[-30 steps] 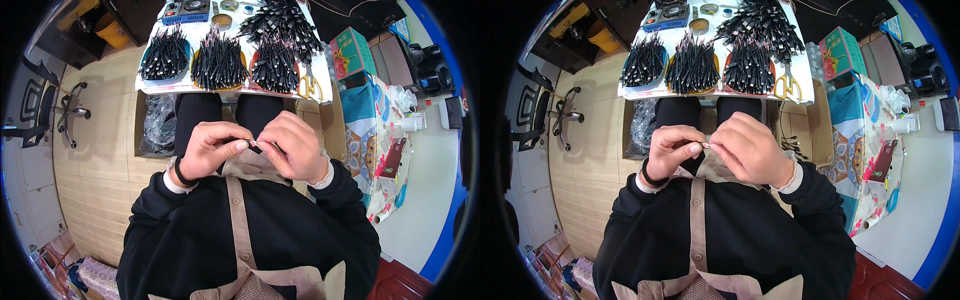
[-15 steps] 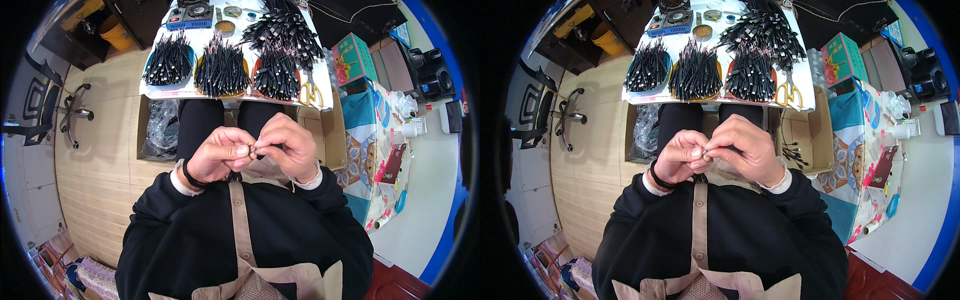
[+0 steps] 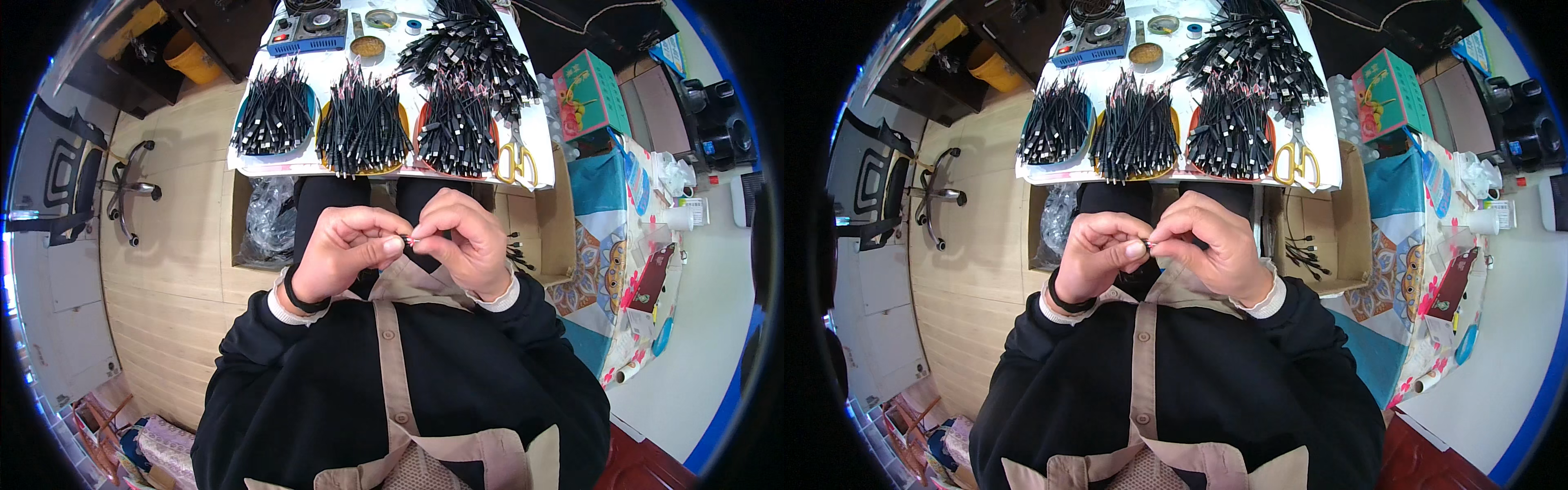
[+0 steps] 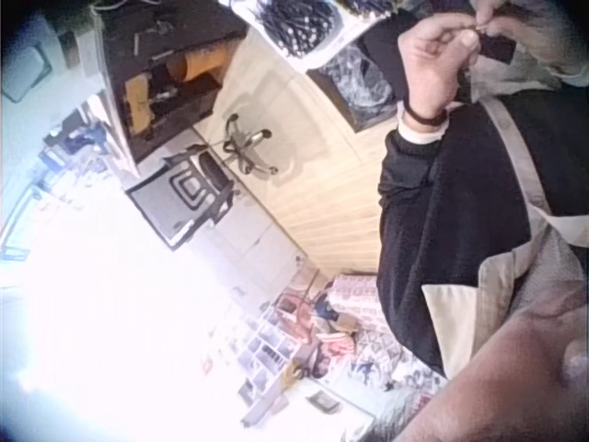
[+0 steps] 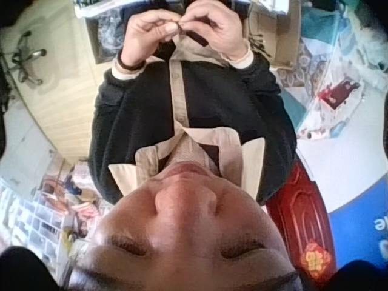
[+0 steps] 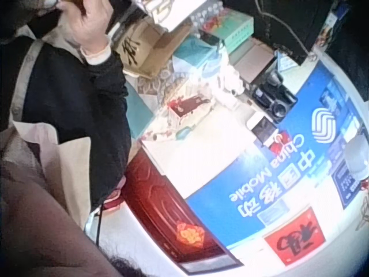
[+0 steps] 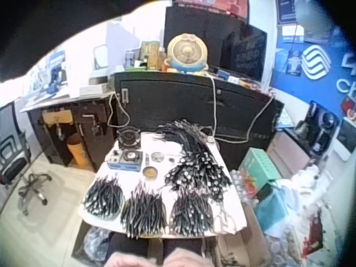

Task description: The person repeatedly picks black cables from trays, strips the ends, and inserts small white connectors into the exposed wires. They place finished cables into a separate tray on the table. The process is repeated continuously throughout the clip.

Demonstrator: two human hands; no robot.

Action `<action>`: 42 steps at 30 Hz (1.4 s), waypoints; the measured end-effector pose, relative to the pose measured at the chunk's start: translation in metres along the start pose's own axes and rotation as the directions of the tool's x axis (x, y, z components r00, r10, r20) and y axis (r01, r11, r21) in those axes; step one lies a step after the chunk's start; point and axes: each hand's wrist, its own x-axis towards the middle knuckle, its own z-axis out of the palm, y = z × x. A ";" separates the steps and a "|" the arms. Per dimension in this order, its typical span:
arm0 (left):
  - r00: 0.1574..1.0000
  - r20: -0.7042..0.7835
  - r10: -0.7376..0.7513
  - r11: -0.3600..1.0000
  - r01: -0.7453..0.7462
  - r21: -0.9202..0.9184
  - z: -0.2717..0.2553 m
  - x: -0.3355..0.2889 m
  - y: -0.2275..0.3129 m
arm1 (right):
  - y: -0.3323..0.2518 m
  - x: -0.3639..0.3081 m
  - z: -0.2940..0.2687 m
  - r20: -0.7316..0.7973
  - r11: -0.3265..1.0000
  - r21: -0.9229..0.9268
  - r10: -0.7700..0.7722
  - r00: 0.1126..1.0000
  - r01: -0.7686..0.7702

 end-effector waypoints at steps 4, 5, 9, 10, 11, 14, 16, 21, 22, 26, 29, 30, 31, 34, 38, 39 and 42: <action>0.999 0.027 -0.016 1.000 0.016 0.014 0.000 0.014 0.012 | 0.010 0.007 -0.002 -0.037 0.995 0.095 0.047 0.998 -0.043; 0.999 -0.002 -0.039 0.997 0.039 0.068 0.001 0.018 0.019 | 0.013 0.009 -0.003 -0.049 0.989 0.137 0.061 0.997 -0.054; 0.982 -0.069 0.176 0.891 -0.129 0.435 0.001 0.035 0.076 | 0.029 0.007 -0.004 -0.148 0.907 0.388 0.240 0.959 -0.167; 0.971 -0.135 0.196 0.848 -0.099 0.521 -0.002 0.040 0.095 | 0.035 0.005 -0.005 -0.127 0.913 0.360 0.251 0.960 -0.191; 0.936 -0.136 0.326 0.785 -0.187 0.591 -0.005 0.051 0.107 | 0.040 0.002 -0.012 0.023 0.899 0.279 0.346 0.938 -0.338; 0.826 0.081 0.558 0.179 -0.215 0.960 -0.034 0.119 0.128 | 0.065 -0.007 -0.002 0.196 0.950 0.035 0.298 0.934 -0.310; 0.839 0.263 0.476 -0.101 -0.245 0.964 -0.059 0.169 0.128 | 0.082 -0.015 0.009 0.289 0.941 0.071 0.299 0.909 -0.332; 0.954 0.263 0.145 -0.294 -0.212 0.932 -0.122 0.253 0.099 | 0.112 -0.032 0.015 0.428 0.853 0.041 0.455 0.781 -0.520; 0.944 0.301 0.135 -0.308 -0.249 0.918 -0.132 0.262 0.093 | 0.115 -0.034 0.014 0.403 0.873 0.084 0.411 0.818 -0.481; 0.960 0.265 0.094 -0.334 -0.221 0.916 -0.156 0.285 0.074 | 0.124 -0.037 0.008 0.414 0.862 0.094 0.420 0.808 -0.497; 0.964 0.249 0.092 -0.357 -0.201 0.912 -0.164 0.293 0.066 | 0.128 -0.037 0.009 0.427 0.854 0.116 0.418 0.802 -0.507; 0.962 0.253 0.104 -0.360 -0.201 0.911 -0.165 0.295 0.063 | 0.129 -0.037 0.009 0.443 0.839 0.119 0.434 0.785 -0.531; 0.959 0.257 0.116 -0.363 -0.200 0.910 -0.166 0.296 0.061 | 0.130 -0.037 0.010 0.426 0.853 0.136 0.409 0.807 -0.504; 0.965 0.242 0.100 -0.374 -0.189 0.908 -0.167 0.299 0.058 | 0.133 -0.039 0.012 0.424 0.862 0.154 0.384 0.820 -0.483; 0.965 0.242 0.101 -0.322 -0.199 0.926 -0.166 0.302 0.057 | 0.135 -0.040 0.012 0.430 0.864 0.151 0.379 0.819 -0.480; 0.967 0.231 0.112 -0.310 -0.187 0.932 -0.165 0.301 0.058 | 0.135 -0.040 0.012 0.428 0.865 0.153 0.379 0.821 -0.478; 0.961 0.242 0.135 -0.302 -0.193 0.934 -0.161 0.297 0.065 | 0.133 -0.039 0.012 0.433 0.845 0.153 0.409 0.803 -0.513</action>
